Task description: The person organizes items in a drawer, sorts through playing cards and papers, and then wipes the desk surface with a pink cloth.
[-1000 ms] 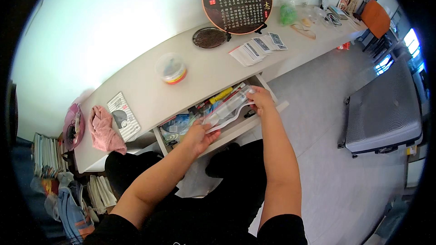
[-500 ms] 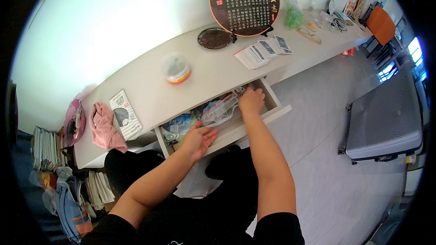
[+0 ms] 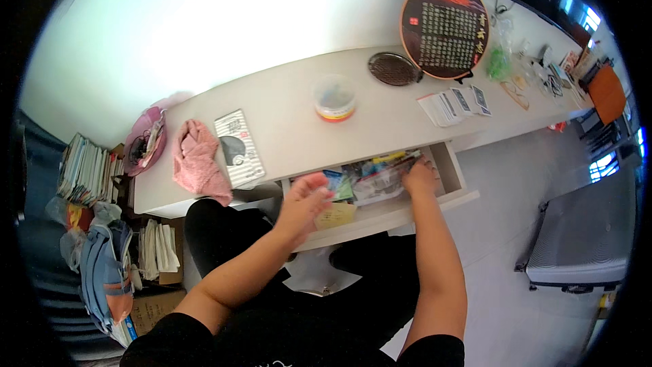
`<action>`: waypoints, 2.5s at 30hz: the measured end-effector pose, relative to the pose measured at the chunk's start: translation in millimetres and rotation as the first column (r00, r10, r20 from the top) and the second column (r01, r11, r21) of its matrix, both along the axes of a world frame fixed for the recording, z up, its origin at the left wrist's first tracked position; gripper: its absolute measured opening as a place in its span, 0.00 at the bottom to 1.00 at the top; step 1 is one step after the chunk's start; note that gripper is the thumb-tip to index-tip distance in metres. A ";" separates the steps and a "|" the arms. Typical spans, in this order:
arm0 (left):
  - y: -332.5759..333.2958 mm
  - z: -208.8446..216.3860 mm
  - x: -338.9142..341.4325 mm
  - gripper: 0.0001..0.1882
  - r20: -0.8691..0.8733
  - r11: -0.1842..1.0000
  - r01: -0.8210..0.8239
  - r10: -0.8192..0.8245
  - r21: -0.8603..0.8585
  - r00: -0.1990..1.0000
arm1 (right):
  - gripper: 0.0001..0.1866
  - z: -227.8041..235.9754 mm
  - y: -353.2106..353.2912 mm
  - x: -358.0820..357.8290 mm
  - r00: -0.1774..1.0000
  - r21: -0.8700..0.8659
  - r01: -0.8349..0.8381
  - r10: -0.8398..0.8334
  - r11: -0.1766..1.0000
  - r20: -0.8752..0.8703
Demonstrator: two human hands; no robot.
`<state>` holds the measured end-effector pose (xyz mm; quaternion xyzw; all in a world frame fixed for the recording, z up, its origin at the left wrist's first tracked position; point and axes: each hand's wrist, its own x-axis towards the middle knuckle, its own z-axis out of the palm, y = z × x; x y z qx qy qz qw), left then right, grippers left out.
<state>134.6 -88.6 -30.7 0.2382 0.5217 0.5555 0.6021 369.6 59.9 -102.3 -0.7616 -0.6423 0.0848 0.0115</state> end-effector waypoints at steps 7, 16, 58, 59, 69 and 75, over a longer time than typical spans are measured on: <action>-6.5 3.0 -155.5 0.31 -0.916 0.901 -0.164 0.400 0.401 -0.039 | 0.13 57.5 -58.3 -86.6 0.754 0.310 -0.415 0.514 0.856 -0.410; 10.9 -3.9 -155.8 0.43 -0.897 0.918 -0.321 0.330 0.232 0.294 | 0.20 70.0 -94.3 -234.2 0.308 0.285 -0.331 0.389 0.900 -0.868; 38.1 -74.9 39.4 0.11 -0.939 0.799 0.546 -0.339 -0.253 0.060 | 0.27 25.1 -4.1 44.3 0.911 -0.120 -0.205 0.145 0.971 -0.385; 38.7 -64.6 42.9 0.12 -0.915 0.774 0.522 -0.402 -0.359 -0.034 | 0.27 24.4 -4.6 43.7 0.937 -0.098 -0.193 0.154 0.976 -0.313; 32.1 -37.0 47.9 0.16 -0.974 0.772 0.599 -0.117 -0.214 -0.196 | 0.29 -15.7 5.7 16.0 0.761 -0.239 -0.346 0.123 0.907 -0.637; 27.9 -51.3 44.2 0.20 -0.958 0.748 0.599 -0.214 -0.286 -0.190 | 0.27 -6.7 12.2 14.8 0.954 0.105 0.019 0.014 0.994 -0.299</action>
